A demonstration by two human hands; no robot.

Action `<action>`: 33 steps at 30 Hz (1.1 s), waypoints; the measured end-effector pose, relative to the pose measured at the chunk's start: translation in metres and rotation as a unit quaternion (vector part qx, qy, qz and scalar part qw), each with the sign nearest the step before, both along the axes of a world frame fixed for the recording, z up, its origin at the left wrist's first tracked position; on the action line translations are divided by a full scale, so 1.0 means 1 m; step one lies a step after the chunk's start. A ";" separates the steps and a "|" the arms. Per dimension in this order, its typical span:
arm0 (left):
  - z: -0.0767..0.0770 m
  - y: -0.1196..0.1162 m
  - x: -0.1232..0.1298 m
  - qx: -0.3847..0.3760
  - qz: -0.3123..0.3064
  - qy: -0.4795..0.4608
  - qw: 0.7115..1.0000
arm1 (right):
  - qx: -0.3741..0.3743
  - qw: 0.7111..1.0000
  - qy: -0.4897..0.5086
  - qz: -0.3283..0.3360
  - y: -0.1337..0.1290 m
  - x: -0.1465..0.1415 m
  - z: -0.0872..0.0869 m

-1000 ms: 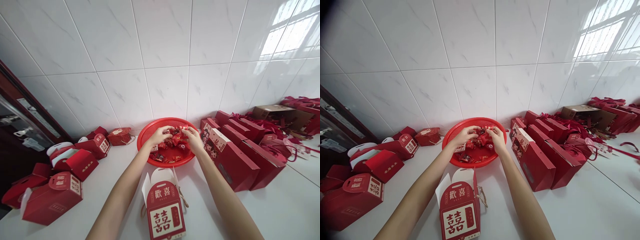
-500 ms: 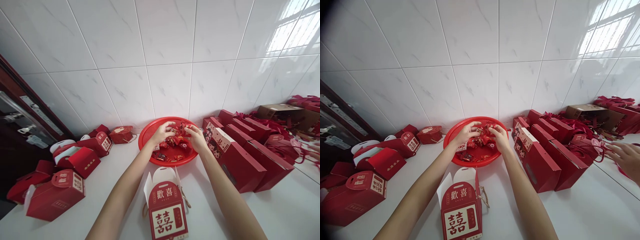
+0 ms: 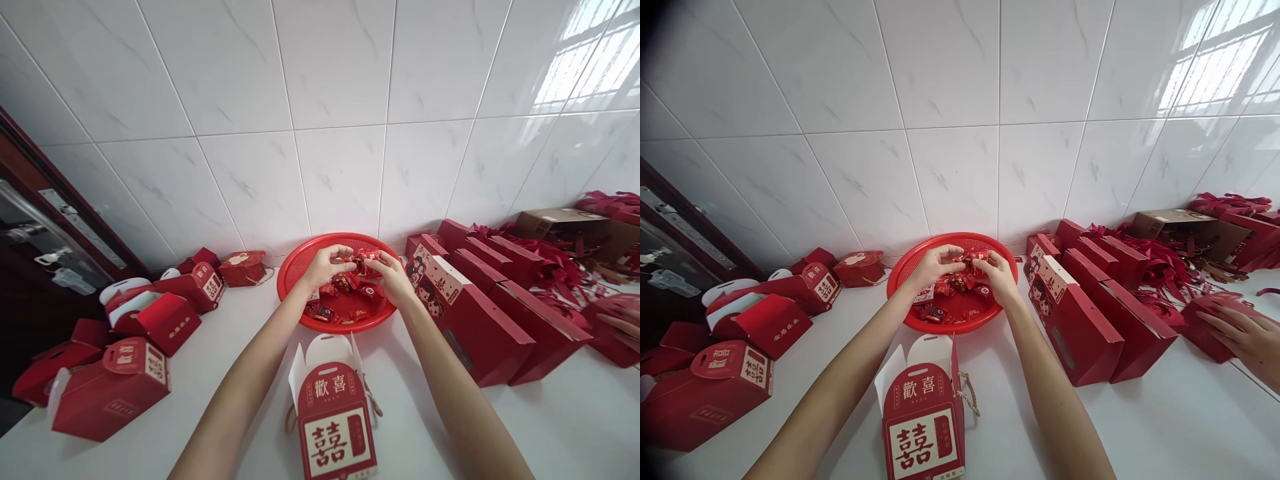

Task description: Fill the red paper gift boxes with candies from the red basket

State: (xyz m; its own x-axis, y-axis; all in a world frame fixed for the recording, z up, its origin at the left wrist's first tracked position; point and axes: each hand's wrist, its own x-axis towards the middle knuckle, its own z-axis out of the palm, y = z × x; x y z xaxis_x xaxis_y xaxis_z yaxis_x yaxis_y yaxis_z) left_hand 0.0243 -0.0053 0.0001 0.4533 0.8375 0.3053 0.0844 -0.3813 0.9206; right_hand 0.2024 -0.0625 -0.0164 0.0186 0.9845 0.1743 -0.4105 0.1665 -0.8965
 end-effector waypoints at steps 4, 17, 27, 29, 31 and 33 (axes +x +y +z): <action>0.002 -0.009 0.001 -0.016 -0.015 -0.009 1.000 | 0.015 1.000 0.003 0.013 0.000 0.001 0.001; 0.037 -0.126 -0.075 0.047 0.093 0.197 0.975 | 0.089 0.970 -0.140 0.180 -0.058 -0.005 0.057; 0.030 -0.213 -0.082 -0.028 -0.091 0.311 0.946 | 0.190 0.915 -0.221 0.279 -0.115 -0.020 0.086; 0.026 -0.210 -0.076 -0.041 -0.068 0.311 0.947 | 0.195 0.913 -0.241 0.266 -0.119 -0.018 0.088; 0.024 -0.204 -0.072 -0.055 -0.008 0.303 0.951 | 0.197 0.911 -0.264 0.248 -0.120 -0.014 0.088; 0.024 -0.196 -0.070 -0.055 0.057 0.295 0.952 | 0.195 0.909 -0.286 0.231 -0.119 -0.011 0.087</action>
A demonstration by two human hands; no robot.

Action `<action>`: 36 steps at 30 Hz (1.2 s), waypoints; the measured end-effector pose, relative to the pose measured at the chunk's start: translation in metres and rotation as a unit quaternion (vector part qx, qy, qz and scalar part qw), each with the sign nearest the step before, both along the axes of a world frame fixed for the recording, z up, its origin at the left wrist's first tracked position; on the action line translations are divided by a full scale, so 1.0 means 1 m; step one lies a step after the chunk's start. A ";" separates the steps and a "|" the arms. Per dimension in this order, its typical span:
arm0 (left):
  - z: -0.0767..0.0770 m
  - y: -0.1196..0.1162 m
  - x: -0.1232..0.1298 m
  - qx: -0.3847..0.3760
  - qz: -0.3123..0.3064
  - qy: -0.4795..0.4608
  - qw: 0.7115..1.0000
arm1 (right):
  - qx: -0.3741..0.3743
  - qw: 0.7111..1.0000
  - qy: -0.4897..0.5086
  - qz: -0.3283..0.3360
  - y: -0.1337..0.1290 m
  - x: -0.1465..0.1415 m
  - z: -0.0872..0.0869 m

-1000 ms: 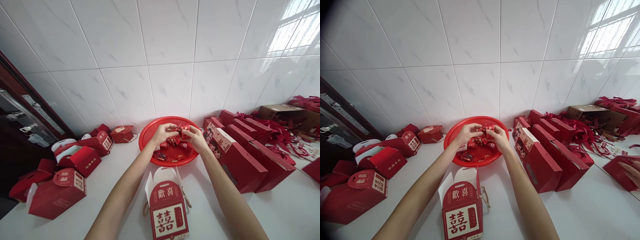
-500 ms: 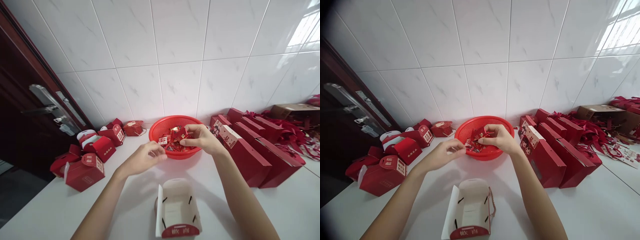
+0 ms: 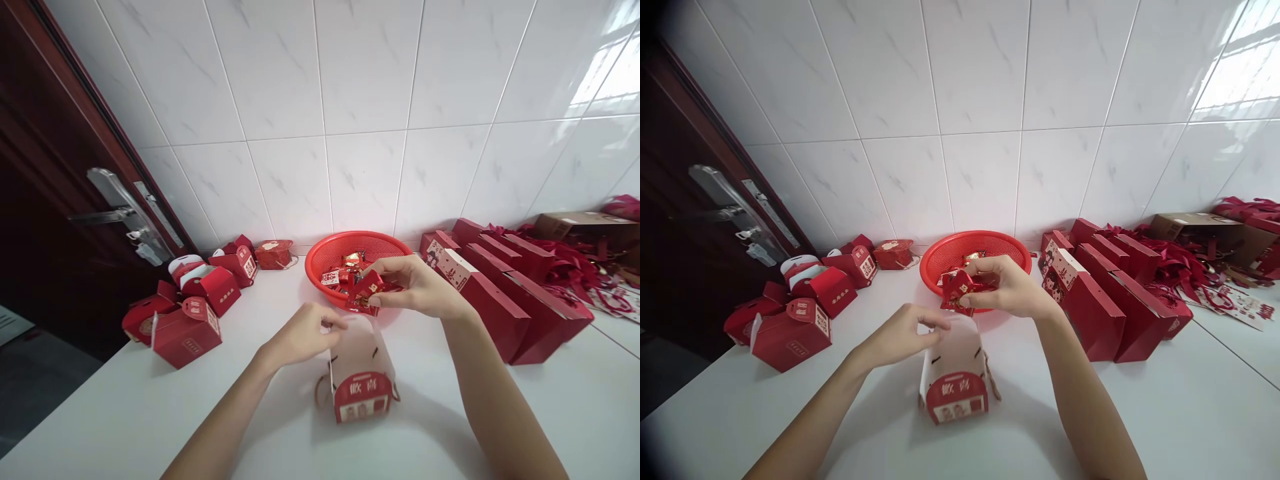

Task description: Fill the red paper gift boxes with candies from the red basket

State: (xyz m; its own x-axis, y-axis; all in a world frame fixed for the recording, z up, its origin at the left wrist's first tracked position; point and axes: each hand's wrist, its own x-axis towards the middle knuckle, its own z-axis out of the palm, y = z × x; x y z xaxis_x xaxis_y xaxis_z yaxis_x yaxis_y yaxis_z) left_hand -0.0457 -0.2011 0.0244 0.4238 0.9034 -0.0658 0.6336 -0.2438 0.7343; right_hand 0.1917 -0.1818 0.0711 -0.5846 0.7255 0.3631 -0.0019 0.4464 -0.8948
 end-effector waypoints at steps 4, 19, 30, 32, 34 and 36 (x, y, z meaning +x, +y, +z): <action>0.002 0.013 0.001 0.033 0.016 0.005 0.999 | 0.013 0.999 -0.035 -0.027 0.005 0.001 -0.006; 0.000 0.029 0.001 -0.014 -0.101 -0.064 0.993 | 0.084 0.961 -0.263 -0.021 0.012 -0.011 -0.018; 0.001 0.029 -0.003 0.003 -0.102 -0.032 0.994 | 0.072 0.981 -0.170 -0.052 0.007 -0.020 -0.017; 0.001 0.031 -0.005 -0.006 -0.129 -0.043 0.991 | 0.078 0.974 -0.210 -0.037 0.007 -0.024 -0.020; 0.000 0.033 -0.008 -0.024 -0.155 -0.054 0.986 | 0.094 0.955 -0.278 -0.028 0.007 -0.026 -0.022; -0.001 0.034 -0.011 -0.038 -0.149 -0.057 0.986 | 0.118 0.931 -0.342 -0.049 0.006 -0.027 -0.024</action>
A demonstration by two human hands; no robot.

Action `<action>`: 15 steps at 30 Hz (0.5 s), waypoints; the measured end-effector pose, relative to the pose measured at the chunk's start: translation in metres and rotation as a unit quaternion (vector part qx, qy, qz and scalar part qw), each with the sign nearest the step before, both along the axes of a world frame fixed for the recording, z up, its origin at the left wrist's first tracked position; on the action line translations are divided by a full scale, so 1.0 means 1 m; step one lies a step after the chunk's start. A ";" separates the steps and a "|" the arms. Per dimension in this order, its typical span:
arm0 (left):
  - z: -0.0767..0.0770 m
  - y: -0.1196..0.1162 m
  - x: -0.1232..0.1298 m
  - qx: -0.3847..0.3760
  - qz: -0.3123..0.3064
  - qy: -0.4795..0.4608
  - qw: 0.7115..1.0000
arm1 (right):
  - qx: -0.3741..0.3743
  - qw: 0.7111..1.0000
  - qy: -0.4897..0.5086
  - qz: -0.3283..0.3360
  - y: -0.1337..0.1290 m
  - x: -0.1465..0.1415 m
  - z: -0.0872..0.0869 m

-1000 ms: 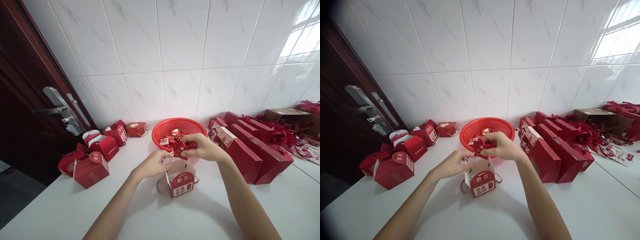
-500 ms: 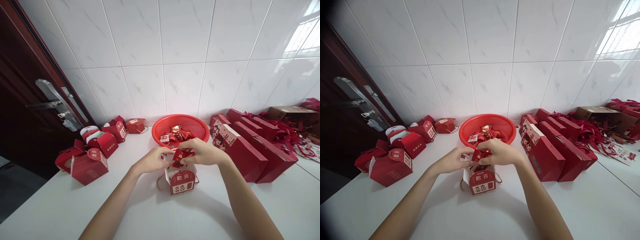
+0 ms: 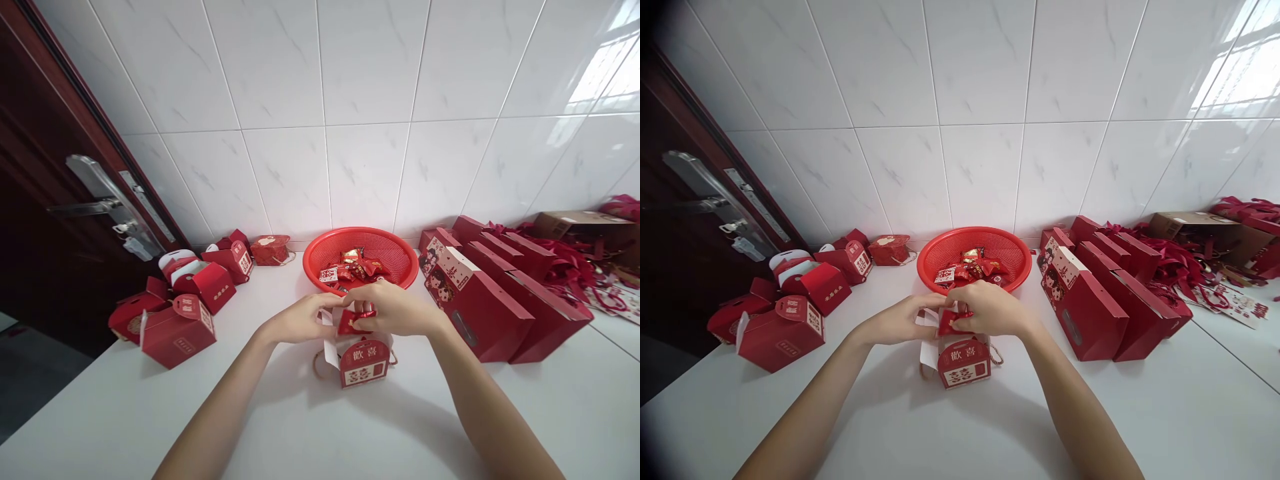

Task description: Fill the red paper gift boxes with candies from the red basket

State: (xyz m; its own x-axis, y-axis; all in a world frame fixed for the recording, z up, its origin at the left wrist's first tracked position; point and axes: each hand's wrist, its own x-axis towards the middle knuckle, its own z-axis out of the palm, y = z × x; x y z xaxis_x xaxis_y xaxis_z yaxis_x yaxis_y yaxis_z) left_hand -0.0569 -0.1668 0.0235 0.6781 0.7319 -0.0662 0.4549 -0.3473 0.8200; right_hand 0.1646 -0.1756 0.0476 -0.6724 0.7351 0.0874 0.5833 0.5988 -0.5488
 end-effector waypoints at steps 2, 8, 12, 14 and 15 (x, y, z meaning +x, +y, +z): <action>-0.002 0.001 -0.002 -0.005 0.023 0.014 1.000 | 0.035 0.998 -0.031 -0.029 -0.002 0.001 0.001; 0.000 -0.003 -0.004 0.020 0.029 0.043 0.998 | 0.045 0.998 -0.017 -0.032 -0.012 0.015 0.012; 0.007 -0.008 -0.007 0.008 0.051 0.087 0.995 | 0.051 0.993 -0.063 -0.091 -0.015 0.023 0.016; 0.010 -0.011 -0.009 0.012 0.056 0.115 0.992 | 0.060 0.988 -0.097 -0.102 -0.018 0.020 0.016; 0.012 -0.013 -0.010 0.018 0.057 0.127 0.990 | 0.066 0.985 -0.120 -0.108 -0.019 0.016 0.015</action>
